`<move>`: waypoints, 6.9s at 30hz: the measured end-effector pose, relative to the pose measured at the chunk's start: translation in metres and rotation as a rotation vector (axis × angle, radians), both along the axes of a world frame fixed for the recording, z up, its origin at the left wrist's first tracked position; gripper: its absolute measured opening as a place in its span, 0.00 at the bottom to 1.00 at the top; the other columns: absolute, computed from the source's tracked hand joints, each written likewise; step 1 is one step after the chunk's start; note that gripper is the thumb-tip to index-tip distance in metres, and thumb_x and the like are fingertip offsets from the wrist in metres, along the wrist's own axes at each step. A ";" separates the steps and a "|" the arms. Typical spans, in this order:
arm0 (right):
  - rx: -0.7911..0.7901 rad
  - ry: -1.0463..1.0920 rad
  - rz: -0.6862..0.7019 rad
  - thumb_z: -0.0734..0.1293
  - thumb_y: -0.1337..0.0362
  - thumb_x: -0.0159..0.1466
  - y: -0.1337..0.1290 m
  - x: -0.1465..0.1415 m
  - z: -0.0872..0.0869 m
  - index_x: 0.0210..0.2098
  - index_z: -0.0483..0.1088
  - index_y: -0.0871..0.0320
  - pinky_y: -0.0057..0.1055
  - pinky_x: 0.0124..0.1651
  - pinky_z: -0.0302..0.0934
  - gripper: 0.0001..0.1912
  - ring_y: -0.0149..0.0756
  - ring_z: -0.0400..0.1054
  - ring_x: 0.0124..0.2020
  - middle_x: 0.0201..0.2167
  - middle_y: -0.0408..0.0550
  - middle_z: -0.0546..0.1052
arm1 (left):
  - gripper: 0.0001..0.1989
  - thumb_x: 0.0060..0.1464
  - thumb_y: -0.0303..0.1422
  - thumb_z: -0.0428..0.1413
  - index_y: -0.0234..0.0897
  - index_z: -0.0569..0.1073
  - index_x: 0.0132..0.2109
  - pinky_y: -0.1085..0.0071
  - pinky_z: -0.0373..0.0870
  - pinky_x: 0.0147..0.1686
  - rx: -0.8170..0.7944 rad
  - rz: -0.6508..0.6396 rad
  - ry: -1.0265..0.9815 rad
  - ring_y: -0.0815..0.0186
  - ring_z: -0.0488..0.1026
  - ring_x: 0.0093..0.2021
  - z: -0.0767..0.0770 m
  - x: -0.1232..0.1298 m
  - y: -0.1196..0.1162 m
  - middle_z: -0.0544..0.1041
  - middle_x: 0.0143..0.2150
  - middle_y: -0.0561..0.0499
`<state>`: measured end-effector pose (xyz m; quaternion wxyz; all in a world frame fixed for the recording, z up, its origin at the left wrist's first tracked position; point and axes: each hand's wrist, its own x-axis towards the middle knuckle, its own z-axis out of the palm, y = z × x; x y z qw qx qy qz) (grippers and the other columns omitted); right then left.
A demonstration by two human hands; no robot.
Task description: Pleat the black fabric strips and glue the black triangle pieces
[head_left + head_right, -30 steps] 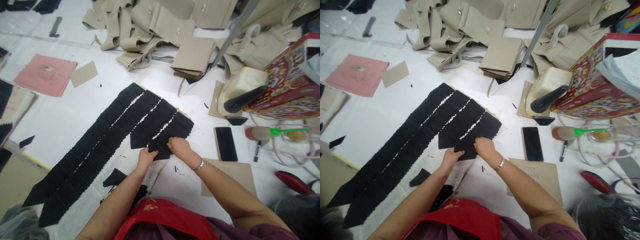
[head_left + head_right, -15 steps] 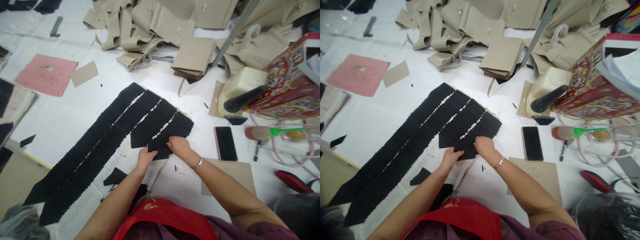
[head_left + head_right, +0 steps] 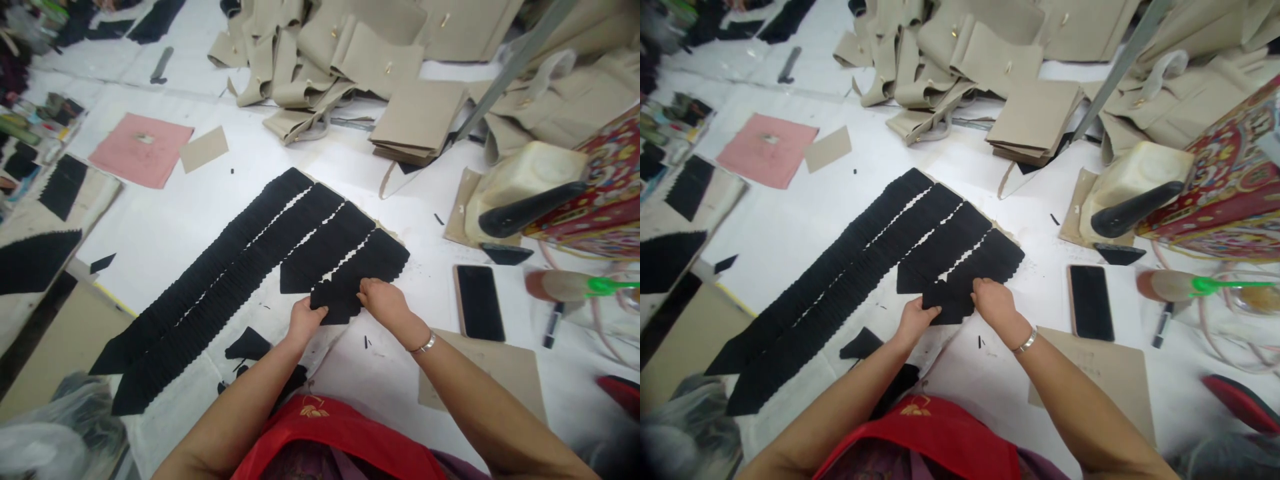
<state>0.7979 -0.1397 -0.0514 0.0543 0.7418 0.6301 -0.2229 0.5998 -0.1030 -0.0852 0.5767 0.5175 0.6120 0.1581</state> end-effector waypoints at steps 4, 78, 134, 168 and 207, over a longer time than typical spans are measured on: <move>0.005 -0.011 0.031 0.61 0.62 0.62 0.001 -0.002 -0.001 0.35 0.66 0.59 0.28 0.30 0.53 0.06 0.35 0.69 0.33 0.33 0.49 0.73 | 0.09 0.41 0.31 0.59 0.32 0.76 0.33 0.70 0.69 0.33 0.021 0.048 -0.002 0.64 0.73 0.31 0.006 -0.022 -0.004 0.78 0.30 0.49; 0.055 0.054 0.090 0.55 0.62 0.66 0.080 -0.126 -0.006 0.38 0.66 0.61 0.30 0.36 0.60 0.12 0.39 0.70 0.37 0.36 0.55 0.75 | 0.10 0.37 0.30 0.61 0.35 0.76 0.32 0.70 0.68 0.35 0.133 0.347 0.026 0.63 0.73 0.32 -0.012 -0.096 0.067 0.77 0.28 0.51; 0.051 0.025 0.068 0.57 0.62 0.64 0.085 -0.131 -0.006 0.37 0.67 0.62 0.30 0.35 0.61 0.11 0.40 0.71 0.35 0.35 0.56 0.75 | 0.10 0.43 0.34 0.57 0.34 0.74 0.34 0.70 0.67 0.34 0.315 0.096 0.376 0.64 0.72 0.31 0.001 -0.102 0.063 0.76 0.30 0.49; 0.000 0.050 0.072 0.59 0.60 0.63 0.098 -0.138 0.001 0.39 0.68 0.61 0.29 0.38 0.61 0.12 0.39 0.71 0.39 0.36 0.55 0.76 | 0.15 0.44 0.33 0.58 0.33 0.74 0.41 0.69 0.66 0.37 0.357 0.031 0.437 0.62 0.72 0.35 0.005 -0.109 0.057 0.77 0.35 0.47; -0.013 0.059 0.099 0.59 0.58 0.63 0.101 -0.147 0.004 0.39 0.69 0.61 0.30 0.40 0.60 0.13 0.40 0.70 0.40 0.37 0.55 0.76 | 0.12 0.44 0.32 0.58 0.35 0.74 0.38 0.67 0.67 0.39 0.327 0.073 0.430 0.62 0.73 0.35 0.002 -0.123 0.053 0.76 0.33 0.48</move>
